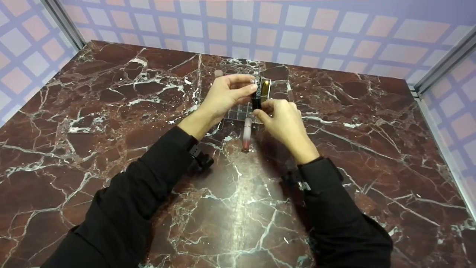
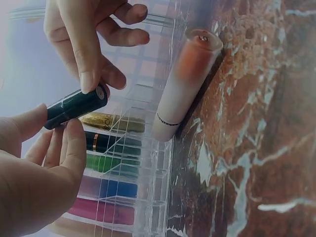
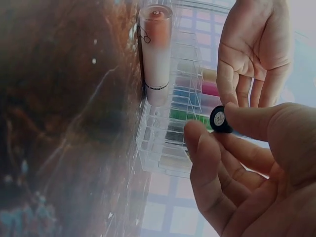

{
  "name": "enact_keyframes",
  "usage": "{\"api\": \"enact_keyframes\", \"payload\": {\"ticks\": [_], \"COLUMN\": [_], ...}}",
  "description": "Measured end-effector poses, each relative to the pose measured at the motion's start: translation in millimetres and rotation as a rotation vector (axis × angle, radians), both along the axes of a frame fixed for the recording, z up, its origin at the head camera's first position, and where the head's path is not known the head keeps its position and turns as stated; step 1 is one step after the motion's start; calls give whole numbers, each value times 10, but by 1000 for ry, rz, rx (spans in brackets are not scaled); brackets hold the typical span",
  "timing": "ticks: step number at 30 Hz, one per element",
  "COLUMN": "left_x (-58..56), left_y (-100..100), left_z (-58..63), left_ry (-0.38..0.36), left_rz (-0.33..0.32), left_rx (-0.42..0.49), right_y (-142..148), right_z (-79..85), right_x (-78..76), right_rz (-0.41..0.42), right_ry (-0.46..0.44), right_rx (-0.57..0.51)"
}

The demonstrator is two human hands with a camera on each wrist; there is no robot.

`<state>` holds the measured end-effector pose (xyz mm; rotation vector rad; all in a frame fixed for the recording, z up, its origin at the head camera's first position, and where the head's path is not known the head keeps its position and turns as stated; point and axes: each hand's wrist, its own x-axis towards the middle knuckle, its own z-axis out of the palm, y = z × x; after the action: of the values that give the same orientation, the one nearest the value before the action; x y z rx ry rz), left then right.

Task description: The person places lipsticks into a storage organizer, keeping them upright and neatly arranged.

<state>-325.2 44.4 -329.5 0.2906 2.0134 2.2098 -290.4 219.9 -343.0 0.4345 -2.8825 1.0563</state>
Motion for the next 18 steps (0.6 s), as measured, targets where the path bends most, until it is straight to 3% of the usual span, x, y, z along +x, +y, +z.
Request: {"api": "enact_keyframes", "payload": {"ticks": [3,8,18], "left_x": [-47,-62,-40], "left_y": [42,105,172], "left_z": [-59,-95,-108], "left_ry": [49,172,301], "left_rz": [26,91,103], "left_rx": [-28,-148,-174], "right_y": [-2,5,10], "right_z": [5,3,4], "right_x": [-14,-43,-71], "right_rz": [-25,-57,-76], "right_ry": [6,64,176], "right_rx": [15,66,125]}}
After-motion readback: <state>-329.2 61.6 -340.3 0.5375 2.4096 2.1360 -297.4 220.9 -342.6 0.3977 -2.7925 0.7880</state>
